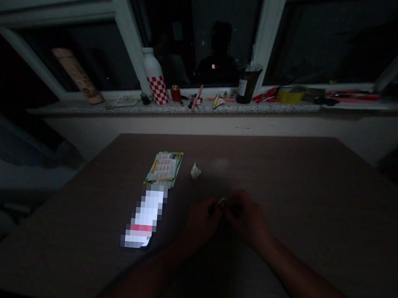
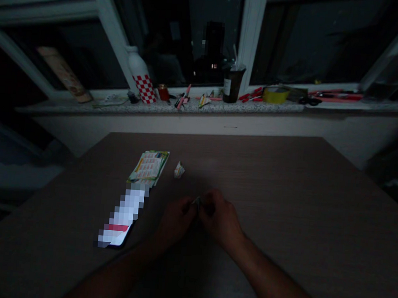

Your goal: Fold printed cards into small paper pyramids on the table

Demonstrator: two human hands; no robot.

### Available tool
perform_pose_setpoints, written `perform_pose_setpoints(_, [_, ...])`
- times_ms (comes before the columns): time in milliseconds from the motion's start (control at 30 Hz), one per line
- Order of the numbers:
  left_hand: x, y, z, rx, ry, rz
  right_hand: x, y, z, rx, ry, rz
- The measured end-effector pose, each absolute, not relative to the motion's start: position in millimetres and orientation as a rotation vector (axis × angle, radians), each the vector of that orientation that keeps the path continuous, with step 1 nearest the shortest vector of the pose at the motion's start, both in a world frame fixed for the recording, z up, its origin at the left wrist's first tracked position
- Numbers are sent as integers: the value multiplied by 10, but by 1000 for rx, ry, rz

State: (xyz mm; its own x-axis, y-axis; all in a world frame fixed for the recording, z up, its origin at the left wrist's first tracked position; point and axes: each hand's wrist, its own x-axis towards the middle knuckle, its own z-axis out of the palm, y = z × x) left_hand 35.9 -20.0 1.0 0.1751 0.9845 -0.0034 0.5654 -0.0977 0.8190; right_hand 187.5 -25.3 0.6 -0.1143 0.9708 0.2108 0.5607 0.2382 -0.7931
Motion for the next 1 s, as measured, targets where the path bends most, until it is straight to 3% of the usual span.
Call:
perform_pose_setpoints(300, [316,-208,-19,1576,1387,864,1878,-260,31,-1370,-1785,736])
perform_pose_setpoints(667, [309,-150,-24,785,961,969,1927,-245,-33,-1069,-1842,615])
perform_pose_setpoints(1000, [308,-151,-40,724,923,972,1979,-265,-48,-965,-2040,475])
